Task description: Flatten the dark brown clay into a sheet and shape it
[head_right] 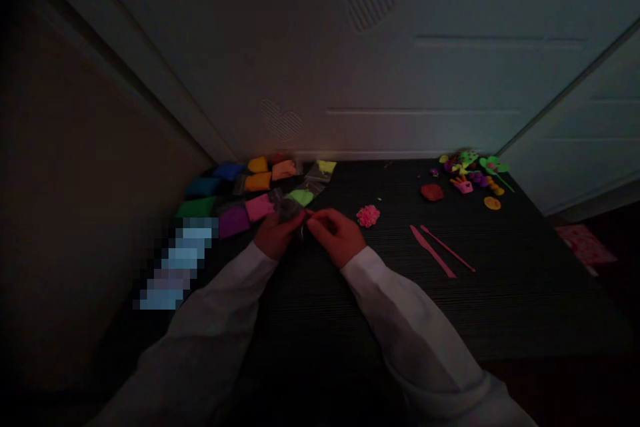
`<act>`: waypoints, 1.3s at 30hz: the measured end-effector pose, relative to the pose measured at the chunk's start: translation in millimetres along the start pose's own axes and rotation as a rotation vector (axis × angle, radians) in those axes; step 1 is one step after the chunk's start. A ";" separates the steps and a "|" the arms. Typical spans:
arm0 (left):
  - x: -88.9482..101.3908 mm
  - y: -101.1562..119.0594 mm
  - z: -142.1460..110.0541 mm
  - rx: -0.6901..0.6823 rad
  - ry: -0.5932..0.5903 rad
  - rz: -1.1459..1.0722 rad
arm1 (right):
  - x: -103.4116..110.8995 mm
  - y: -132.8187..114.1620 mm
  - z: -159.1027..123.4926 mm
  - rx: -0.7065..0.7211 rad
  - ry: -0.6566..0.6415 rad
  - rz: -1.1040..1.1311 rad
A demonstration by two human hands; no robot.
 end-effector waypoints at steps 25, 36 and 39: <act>10.9 -20.0 6.0 0.141 -0.172 0.020 | 8.6 7.9 6.3 -0.089 -0.087 -0.026; 8.4 -22.4 4.5 0.148 -0.154 0.066 | 7.3 16.5 4.2 -0.210 -0.088 0.046; 9.4 -19.7 5.2 0.127 -0.111 0.057 | 8.4 17.5 5.4 -0.209 -0.046 0.051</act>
Point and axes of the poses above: each hand's wrist, its own z-axis towards the middle knuckle, its own x-axis out of the back of the hand, y = z × x, the point moved 8 cm from there along z, towards the middle knuckle, and after that the axes turned 7 degrees about -y, right-handed, at the moved point
